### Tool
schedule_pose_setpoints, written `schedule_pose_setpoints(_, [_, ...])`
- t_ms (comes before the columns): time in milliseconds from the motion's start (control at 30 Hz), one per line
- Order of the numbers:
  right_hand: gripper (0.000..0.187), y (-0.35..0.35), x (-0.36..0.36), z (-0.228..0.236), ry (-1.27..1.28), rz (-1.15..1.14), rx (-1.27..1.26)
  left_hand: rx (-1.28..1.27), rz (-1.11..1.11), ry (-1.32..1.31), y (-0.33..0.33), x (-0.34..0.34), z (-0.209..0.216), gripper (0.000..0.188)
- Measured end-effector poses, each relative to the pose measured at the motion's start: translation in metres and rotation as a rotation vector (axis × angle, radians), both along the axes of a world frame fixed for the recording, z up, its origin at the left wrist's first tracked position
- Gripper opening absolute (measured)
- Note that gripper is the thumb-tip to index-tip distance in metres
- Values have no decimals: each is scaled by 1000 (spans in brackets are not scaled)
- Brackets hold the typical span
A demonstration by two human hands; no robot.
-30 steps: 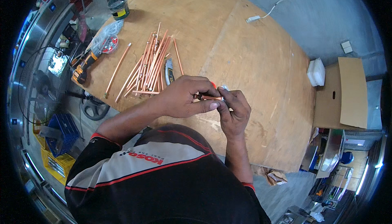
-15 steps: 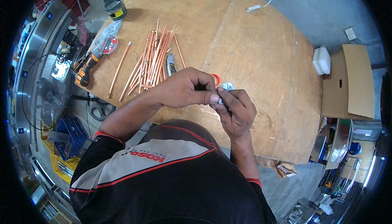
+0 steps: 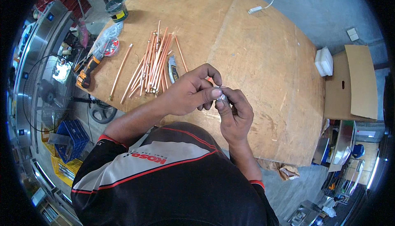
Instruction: The person repeatedly picks up short copper tubes from a wooden workbench and wraps white tape around one end of each tube. After wrapping, the person places the finished tube aside and repeats the process with the next tube.
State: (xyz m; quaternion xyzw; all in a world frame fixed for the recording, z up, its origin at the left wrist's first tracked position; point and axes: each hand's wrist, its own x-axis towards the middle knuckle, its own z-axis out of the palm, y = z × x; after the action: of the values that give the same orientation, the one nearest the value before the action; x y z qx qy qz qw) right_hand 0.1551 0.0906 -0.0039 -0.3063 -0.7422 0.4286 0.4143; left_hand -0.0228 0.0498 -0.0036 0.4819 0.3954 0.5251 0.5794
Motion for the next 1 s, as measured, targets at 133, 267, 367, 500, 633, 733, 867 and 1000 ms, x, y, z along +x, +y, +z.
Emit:
schedule_pose_setpoints(133, [22,2,0,-1,3,23,48,1,11,135,-4,1,4,27])
schedule_pose_setpoints(267, [18,3,0,0,34,24,82,45,47,179,-7,0,6,29])
schedule_pose_setpoints(367, [15,6,1,2,22,25,104,193,134,246,-10,0,8,28])
schedule_pose_setpoints(500, [16,10,2,3,-19,7,128,391,173,501,-13,-1,7,24])
schedule_pose_setpoints(633, [18,8,-1,2,-53,-20,123,366,282,556,-15,3,3,24])
schedule_pose_setpoints(733, [18,12,-3,2,-127,-61,280,390,330,591,-14,3,0,24])
schedule_pose_setpoints(867, [13,21,1,-3,-160,-51,417,387,354,579,-14,2,0,26])
schedule_pose_setpoints(1000, [10,21,-2,-3,-38,37,226,326,288,434,-11,2,-5,27])
